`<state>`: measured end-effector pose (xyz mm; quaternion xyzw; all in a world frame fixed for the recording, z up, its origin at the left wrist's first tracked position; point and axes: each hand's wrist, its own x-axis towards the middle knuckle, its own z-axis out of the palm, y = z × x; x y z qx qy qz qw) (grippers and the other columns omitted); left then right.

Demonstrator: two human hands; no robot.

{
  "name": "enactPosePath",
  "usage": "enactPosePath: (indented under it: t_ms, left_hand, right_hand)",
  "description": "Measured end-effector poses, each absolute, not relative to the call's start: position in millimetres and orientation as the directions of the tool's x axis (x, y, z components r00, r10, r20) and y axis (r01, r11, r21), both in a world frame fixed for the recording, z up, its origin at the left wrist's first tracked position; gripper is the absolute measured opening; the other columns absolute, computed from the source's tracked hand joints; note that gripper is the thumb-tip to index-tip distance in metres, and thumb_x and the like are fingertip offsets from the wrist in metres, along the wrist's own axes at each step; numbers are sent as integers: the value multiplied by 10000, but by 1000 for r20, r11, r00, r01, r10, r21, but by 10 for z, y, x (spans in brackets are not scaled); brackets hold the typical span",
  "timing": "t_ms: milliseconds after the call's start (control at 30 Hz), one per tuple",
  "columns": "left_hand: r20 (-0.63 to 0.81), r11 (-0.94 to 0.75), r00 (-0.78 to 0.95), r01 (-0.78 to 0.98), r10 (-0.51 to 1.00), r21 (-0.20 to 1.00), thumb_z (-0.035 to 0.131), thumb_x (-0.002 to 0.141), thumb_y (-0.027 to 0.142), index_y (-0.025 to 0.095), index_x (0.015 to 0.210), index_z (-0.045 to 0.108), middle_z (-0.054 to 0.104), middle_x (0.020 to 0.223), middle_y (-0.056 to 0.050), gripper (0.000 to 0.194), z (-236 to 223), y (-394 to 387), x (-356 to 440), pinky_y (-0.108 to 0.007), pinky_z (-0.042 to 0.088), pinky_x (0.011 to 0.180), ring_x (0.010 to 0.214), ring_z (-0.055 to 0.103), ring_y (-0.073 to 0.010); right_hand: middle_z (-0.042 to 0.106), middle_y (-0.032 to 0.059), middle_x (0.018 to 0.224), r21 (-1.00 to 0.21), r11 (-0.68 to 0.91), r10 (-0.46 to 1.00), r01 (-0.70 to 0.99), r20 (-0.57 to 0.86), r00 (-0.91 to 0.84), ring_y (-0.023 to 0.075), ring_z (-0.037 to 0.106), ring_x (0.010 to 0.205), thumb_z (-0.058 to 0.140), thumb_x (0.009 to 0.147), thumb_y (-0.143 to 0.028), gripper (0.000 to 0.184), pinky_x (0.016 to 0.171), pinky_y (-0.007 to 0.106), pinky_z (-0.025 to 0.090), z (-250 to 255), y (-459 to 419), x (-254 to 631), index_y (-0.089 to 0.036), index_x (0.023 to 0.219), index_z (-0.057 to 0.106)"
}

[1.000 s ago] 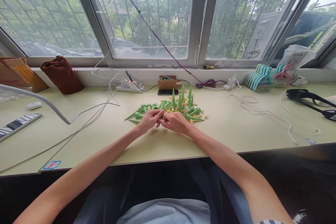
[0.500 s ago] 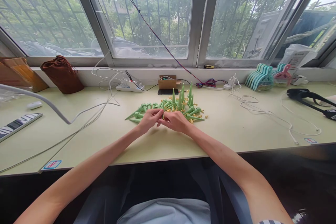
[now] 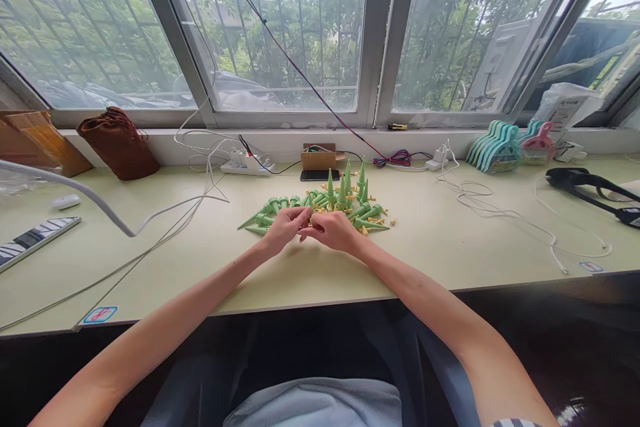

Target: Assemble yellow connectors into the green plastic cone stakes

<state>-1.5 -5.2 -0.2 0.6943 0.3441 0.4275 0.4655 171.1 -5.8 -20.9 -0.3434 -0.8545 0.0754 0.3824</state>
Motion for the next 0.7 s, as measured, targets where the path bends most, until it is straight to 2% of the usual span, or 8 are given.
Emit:
enactPosePath:
  t_ms: [233,400,567,700]
  left_hand:
    - [257,-302,423,43,869,952,693,818,510,157,685,593,526,546,23,390,67,-73,-21,-206,387,448,455,492,-80]
    - [288,-325,391,30,874,945,750,763,484,166,691,586,527,534,33,365,77,-64,-15,-216,395,434,440,490,-86]
    - [321,-395,345,169,882,903,698,812,480,186,637,541,504,450,40,376,7,-46,-27,-228,332,414,380,452,-95]
    - [421,-515,309,364,853,776,645,865,450,189,546,437,494,413,41,461,-29,-61,-34,-237,349,490,381,449,-92]
  right_hand:
    - [546,-3,543,-397,765,632,508,616,-470,91,407,498,534,945,-547,516,538,229,321,-227,-31,1732,-179,587,477]
    - [535,-8,545,-416,768,633,487,606,-481,92,403,504,546,931,-565,512,537,234,313,-224,-13,1755,-176,600,511]
    - [479,-35,530,-440,757,651,483,574,-497,85,360,502,634,867,-568,492,527,232,298,-199,11,1808,-181,600,491]
    - [382,-48,497,-446,717,683,536,603,-412,90,288,499,519,945,-510,512,517,241,264,-161,74,1898,-188,561,413]
